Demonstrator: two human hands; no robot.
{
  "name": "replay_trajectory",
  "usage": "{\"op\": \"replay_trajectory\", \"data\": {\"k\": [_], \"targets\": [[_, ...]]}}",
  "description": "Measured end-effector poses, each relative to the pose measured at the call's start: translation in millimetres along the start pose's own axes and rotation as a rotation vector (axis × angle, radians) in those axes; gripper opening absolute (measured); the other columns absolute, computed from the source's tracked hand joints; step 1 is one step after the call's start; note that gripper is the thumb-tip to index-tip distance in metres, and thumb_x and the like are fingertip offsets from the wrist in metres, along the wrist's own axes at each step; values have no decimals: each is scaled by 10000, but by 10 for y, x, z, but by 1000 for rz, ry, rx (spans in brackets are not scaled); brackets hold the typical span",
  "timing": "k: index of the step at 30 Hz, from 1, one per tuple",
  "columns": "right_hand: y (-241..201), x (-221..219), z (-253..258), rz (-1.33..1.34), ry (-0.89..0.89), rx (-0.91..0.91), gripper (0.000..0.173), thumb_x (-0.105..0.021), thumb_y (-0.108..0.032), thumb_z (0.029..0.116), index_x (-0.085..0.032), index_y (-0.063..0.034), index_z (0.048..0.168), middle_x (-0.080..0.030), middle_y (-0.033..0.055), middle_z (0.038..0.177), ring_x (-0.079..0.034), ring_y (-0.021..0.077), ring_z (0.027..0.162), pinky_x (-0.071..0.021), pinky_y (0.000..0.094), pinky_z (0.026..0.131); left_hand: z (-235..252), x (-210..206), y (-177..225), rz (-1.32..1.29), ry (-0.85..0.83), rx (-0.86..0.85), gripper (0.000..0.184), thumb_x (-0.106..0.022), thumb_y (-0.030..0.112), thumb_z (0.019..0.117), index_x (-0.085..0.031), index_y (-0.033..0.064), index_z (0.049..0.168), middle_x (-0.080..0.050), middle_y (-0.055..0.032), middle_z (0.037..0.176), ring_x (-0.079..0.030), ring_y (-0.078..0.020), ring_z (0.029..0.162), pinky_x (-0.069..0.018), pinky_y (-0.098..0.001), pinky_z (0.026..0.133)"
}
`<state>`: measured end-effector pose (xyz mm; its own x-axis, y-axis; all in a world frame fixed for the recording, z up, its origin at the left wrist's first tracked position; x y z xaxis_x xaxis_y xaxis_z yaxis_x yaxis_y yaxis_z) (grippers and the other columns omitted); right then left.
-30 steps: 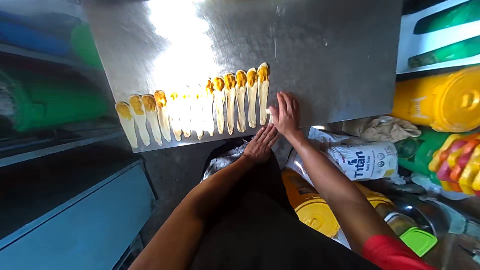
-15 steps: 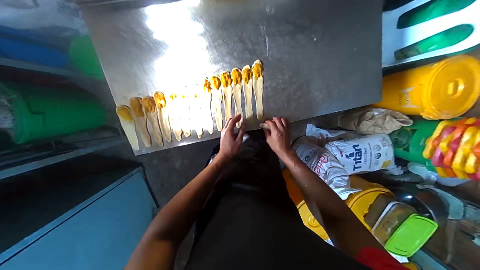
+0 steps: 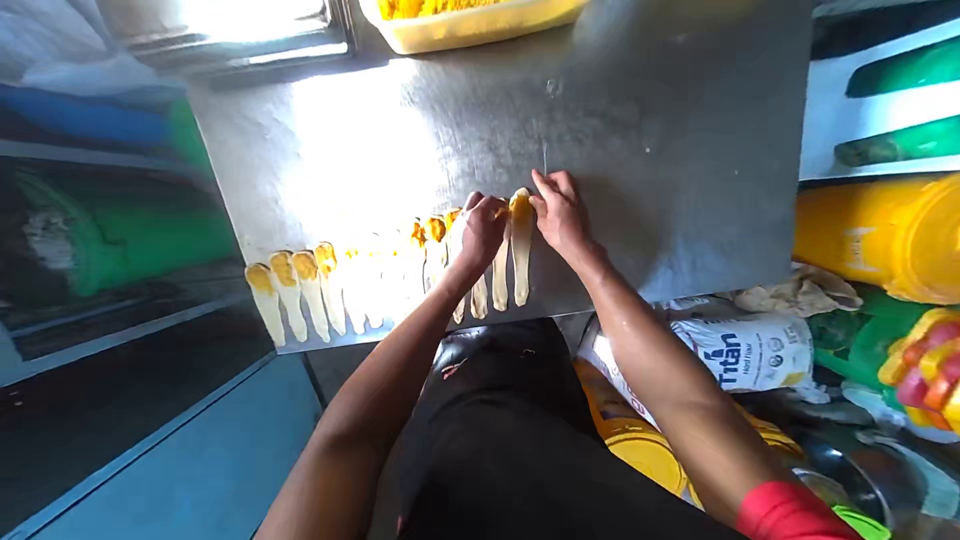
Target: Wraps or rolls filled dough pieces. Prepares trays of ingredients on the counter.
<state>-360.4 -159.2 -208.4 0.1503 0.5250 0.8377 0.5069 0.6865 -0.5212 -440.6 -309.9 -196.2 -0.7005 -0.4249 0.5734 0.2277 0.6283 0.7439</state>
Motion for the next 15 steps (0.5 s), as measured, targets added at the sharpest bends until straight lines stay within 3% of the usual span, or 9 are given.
{"op": "replay_trajectory", "data": {"k": [2,3,5,8,10,12,15], "targets": [[-76,-80,137,-3,-10,94,265,-638,-206,998,-735,-135,1233,-638,156,1247,-621,311,1166,-550,462,962,334,-67,-11,142,9,-95,306,-609,167,998,-691,101,1285,-639,-165,1196,-690,-279,972,-599,-482,845],[-106,-97,161,8,-22,119,187,-649,-178,982,-750,-104,1120,-652,148,1207,-628,309,1145,-547,462,963,464,-148,-48,180,-5,-126,310,-605,159,1001,-686,105,1296,-614,-178,1218,-694,-284,937,-610,-478,820],[-100,-121,143,35,-56,117,109,-669,-142,959,-716,-67,1022,-670,129,1130,-648,290,1098,-553,457,943,607,-306,-95,305,-52,-172,270,-583,229,1024,-706,163,1255,-604,-142,1249,-701,-265,853,-619,-472,751],[-1,-88,-36,144,1,113,146,-673,-50,942,-691,-63,1086,-678,121,1065,-674,276,998,-564,476,872,576,-370,59,417,-163,-221,202,-562,223,1031,-726,176,1140,-608,-94,1292,-705,-271,854,-608,-488,741],[56,-61,-167,169,72,110,206,-674,-57,947,-691,-65,1152,-693,118,1124,-669,269,1074,-544,466,951,503,-340,121,338,-121,-297,173,-582,194,1027,-740,140,1071,-663,-72,1211,-713,-244,883,-613,-459,757],[26,-10,-339,169,130,146,173,-702,-71,942,-712,-60,1115,-689,109,1138,-656,252,1111,-535,435,987,368,-297,166,302,-42,-394,175,-576,167,1033,-736,96,1025,-703,-72,1080,-713,-231,895,-602,-430,775],[8,-120,-575,96,186,179,126,-698,-82,928,-752,-73,1041,-701,109,1116,-648,275,1107,-528,454,956,32,-360,183,395,29,-567,176,-557,72,1014,-731,46,998,-715,-111,1088,-711,-266,906,-594,-427,776]]}}
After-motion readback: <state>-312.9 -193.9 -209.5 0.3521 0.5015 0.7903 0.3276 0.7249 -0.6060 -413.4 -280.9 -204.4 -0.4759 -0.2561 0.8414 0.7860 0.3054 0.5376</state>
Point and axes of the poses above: each hand's wrist, its own z-axis towards the middle knuckle, its own x-axis out of the back of the hand, y = z × x, the point moved 9 cm from there along z, towards the middle knuckle
